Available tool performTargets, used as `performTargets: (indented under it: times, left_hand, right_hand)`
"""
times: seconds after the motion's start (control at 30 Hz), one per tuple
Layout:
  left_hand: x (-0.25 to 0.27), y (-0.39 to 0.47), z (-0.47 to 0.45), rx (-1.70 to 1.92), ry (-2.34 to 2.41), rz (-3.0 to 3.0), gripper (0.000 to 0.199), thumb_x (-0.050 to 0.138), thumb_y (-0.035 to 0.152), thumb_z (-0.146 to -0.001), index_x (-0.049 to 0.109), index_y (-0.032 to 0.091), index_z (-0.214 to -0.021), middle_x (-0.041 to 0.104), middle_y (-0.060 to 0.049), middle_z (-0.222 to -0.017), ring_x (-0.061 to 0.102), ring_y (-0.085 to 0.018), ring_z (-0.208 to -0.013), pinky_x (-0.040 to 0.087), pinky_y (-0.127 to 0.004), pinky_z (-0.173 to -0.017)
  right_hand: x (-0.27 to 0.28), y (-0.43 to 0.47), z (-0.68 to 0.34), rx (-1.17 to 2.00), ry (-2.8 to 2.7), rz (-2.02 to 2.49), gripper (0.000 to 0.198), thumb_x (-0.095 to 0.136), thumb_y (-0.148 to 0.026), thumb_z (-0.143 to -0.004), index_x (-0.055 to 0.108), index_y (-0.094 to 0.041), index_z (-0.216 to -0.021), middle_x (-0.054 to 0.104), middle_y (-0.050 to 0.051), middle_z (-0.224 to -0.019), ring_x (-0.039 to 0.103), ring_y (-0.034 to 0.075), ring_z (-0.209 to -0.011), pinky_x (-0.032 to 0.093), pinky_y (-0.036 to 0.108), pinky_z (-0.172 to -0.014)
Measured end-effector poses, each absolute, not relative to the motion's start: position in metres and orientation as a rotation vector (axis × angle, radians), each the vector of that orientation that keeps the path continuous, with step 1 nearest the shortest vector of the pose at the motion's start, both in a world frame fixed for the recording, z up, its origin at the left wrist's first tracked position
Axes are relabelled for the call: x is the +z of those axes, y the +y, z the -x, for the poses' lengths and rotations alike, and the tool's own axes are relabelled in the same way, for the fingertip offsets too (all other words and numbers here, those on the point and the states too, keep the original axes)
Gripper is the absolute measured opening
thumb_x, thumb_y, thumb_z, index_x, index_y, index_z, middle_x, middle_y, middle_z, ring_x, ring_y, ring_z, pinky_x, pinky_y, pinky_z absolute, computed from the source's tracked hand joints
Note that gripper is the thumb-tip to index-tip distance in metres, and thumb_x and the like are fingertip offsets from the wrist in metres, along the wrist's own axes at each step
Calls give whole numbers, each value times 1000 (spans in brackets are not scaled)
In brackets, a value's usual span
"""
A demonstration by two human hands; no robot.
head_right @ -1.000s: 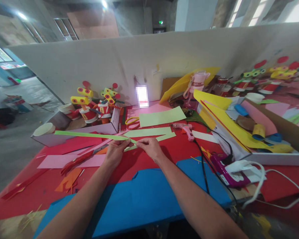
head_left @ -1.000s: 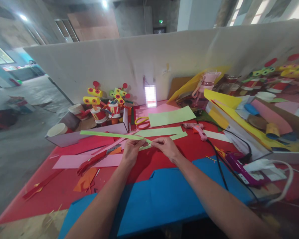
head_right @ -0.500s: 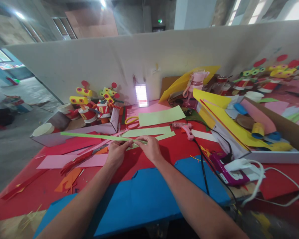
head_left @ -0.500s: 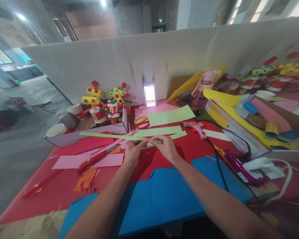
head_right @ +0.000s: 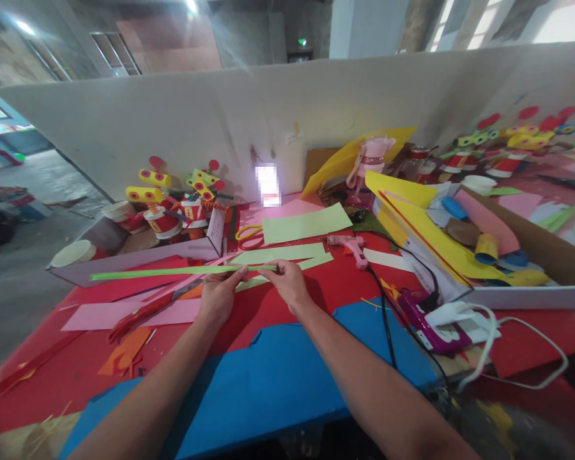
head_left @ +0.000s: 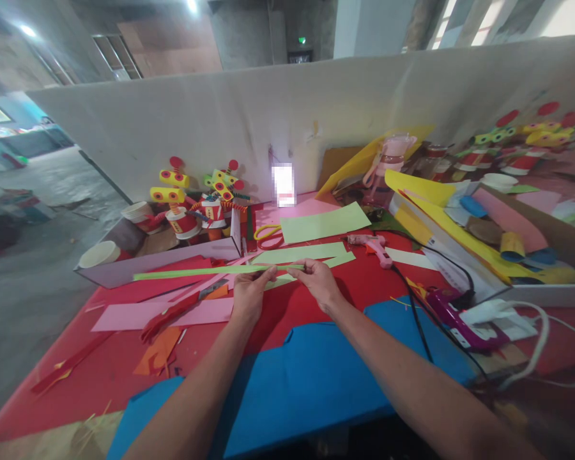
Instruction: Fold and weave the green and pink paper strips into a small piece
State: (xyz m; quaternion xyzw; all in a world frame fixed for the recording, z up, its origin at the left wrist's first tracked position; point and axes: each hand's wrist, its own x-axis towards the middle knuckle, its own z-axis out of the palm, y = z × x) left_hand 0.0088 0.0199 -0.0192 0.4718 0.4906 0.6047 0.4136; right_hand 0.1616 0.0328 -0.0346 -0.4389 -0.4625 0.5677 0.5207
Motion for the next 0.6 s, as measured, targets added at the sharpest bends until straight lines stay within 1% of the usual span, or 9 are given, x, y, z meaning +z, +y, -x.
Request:
performTargets:
  times: [0.13, 0.3, 0.4, 0.6]
  left_hand:
    - [-17, 19, -9, 1532, 1267, -1186, 23, 77, 32, -66, 66, 17, -53, 66, -2, -61, 58, -16, -64, 46, -26, -64]
    - [-17, 19, -10, 1536, 1305, -1176, 21, 78, 31, -64, 67, 17, -53, 66, -1, -60, 59, -16, -64, 45, -26, -65]
    - [-17, 19, -9, 1517, 1312, -1175, 21, 78, 31, -64, 67, 17, -53, 66, -1, -60, 58, -15, -64, 44, -26, -65]
    - [-26, 23, -6, 1492, 1213, -1106, 24, 79, 33, -66, 66, 16, -55, 62, 0, -56, 53, -12, -57, 40, -24, -60]
  right_hand:
    - [-35, 33, -161, 1428, -1023, 1011, 42, 82, -49, -55, 73, -18, -81, 73, 4, -75, 64, 17, -71, 49, 29, -71]
    - [-38, 35, -160, 1469, -954, 967, 43, 83, -49, -54, 76, -19, -83, 75, 5, -81, 66, 18, -75, 51, 31, -75]
    - [-39, 35, -160, 1474, -928, 959, 43, 84, -47, -52, 77, -19, -83, 76, 4, -80, 66, 19, -76, 51, 32, -76]
    - [-40, 35, -162, 1446, -970, 966, 42, 82, -51, -54, 77, -19, -81, 76, 5, -80, 66, 19, -76, 51, 34, -79]
